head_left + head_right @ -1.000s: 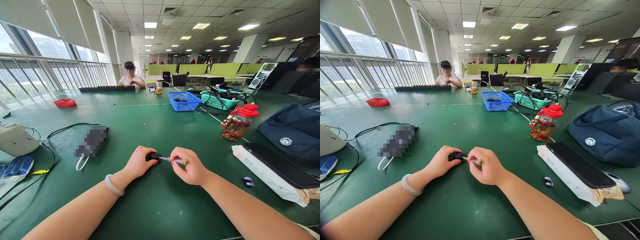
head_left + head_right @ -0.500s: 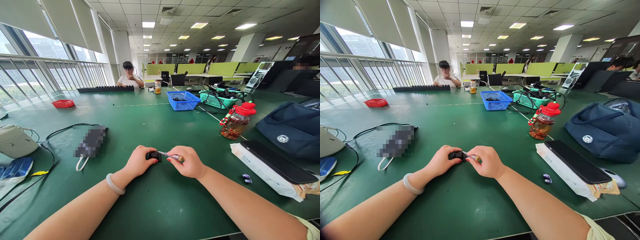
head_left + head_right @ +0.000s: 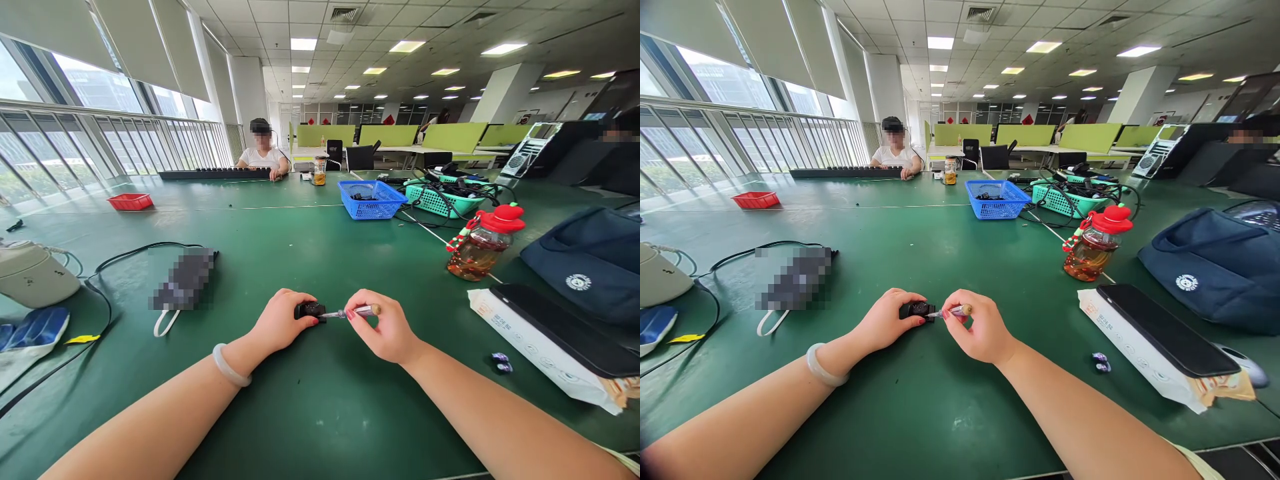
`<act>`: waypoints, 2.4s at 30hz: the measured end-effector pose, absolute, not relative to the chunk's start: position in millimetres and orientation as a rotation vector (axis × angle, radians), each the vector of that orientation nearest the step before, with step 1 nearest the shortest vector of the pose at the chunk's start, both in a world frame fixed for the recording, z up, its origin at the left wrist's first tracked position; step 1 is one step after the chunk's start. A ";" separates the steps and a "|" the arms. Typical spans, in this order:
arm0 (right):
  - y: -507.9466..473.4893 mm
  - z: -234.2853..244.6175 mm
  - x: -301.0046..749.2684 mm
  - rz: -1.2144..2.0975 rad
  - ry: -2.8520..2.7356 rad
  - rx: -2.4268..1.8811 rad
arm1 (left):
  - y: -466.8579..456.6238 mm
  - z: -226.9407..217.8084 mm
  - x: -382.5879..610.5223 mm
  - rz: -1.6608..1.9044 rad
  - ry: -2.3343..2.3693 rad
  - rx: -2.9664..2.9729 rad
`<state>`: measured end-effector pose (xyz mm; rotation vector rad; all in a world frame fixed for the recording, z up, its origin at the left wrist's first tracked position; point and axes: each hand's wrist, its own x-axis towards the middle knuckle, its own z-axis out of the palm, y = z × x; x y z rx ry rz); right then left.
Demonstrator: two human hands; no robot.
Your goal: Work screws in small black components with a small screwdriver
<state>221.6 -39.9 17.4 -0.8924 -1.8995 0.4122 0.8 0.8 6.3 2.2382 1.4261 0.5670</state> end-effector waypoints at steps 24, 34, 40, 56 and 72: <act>-46.2 16.0 216.3 0.113 -2.096 -0.641 | 1.1 4.6 2.2 0.584 1.419 2.238; -59.7 -6.1 196.2 -0.325 -2.548 -0.562 | 3.3 5.7 3.5 0.590 1.466 2.237; -53.6 4.8 203.9 -0.086 -2.331 -0.670 | 6.6 2.3 3.2 0.602 1.480 2.222; -42.8 12.9 224.1 0.771 -1.947 -0.913 | 8.1 0.5 0.4 0.603 1.445 2.232; -72.6 -9.3 187.1 -0.314 -2.564 -0.829 | 7.6 2.3 4.4 0.601 1.477 2.243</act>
